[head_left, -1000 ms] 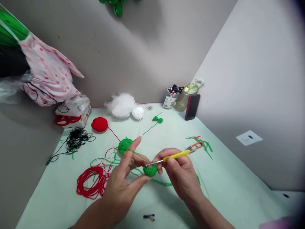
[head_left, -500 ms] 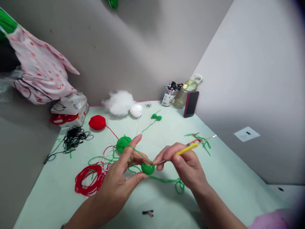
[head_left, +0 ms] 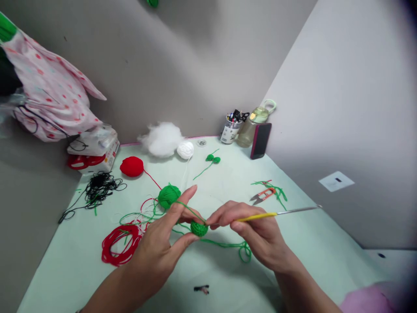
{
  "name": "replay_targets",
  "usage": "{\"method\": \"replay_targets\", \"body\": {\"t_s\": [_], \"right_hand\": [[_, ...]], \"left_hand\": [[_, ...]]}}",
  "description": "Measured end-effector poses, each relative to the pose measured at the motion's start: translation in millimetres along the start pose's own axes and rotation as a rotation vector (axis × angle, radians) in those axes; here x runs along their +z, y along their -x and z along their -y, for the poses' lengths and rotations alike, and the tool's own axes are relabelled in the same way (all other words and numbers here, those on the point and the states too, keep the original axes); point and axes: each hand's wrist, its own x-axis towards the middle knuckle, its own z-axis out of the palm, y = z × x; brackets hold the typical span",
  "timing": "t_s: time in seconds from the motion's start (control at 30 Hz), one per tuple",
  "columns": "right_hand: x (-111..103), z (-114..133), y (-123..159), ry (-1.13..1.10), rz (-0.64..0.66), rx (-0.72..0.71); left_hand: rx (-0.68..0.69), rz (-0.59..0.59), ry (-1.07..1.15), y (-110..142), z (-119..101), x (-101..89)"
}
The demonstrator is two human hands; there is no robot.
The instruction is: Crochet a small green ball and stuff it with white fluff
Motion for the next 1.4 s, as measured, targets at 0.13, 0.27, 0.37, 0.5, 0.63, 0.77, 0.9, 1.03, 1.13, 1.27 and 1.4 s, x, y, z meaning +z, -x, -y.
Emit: {"method": "replay_targets", "body": {"t_s": [0.13, 0.27, 0.37, 0.5, 0.63, 0.77, 0.9, 1.03, 1.13, 1.27, 1.4], "right_hand": [[0.6, 4.8, -2.5, 0.176, 0.051, -0.071], [7.9, 3.4, -0.8, 0.408, 0.046, -0.215], [20.0, -6.0, 3.1, 0.613, -0.072, -0.303], [35.2, -18.7, 11.8, 0.79, -0.171, -0.38], [39.1, -21.2, 21.2, 0.767, -0.232, -0.413], [36.1, -16.6, 17.7, 0.401, -0.285, -0.301], [30.1, -9.3, 9.6, 0.114, -0.293, -0.158], [21.6, -1.9, 10.3, 0.064, -0.295, -0.091], [16.7, 0.0, 10.4, -0.042, -0.314, 0.009], [14.8, -2.5, 1.6, -0.361, -0.383, 0.179], [22.1, -4.6, -4.7, -0.525, -0.44, 0.319]], "left_hand": [[0.035, 0.007, -0.068, 0.2, 6.4, 0.2], [-0.071, -0.035, 0.009, -0.6, 8.0, 4.2], [-0.209, -0.145, 0.152, -0.5, 3.7, 11.7], [-0.338, -0.222, 0.414, 2.1, -2.6, 23.5], [-0.385, -0.161, 0.778, 2.7, -6.1, 28.3], [-0.447, -0.071, 1.074, -1.3, -7.4, 26.4], [-0.415, -0.047, 1.035, -4.1, -4.4, 20.4], [-0.354, -0.023, 0.866, -4.1, 0.3, 11.1], [-0.327, 0.035, 0.751, -3.0, 2.4, 4.0], [-0.3, 0.111, 0.691, -0.7, 4.6, -2.2], [-0.294, 0.059, 0.653, 0.2, 5.2, 0.3]]}}
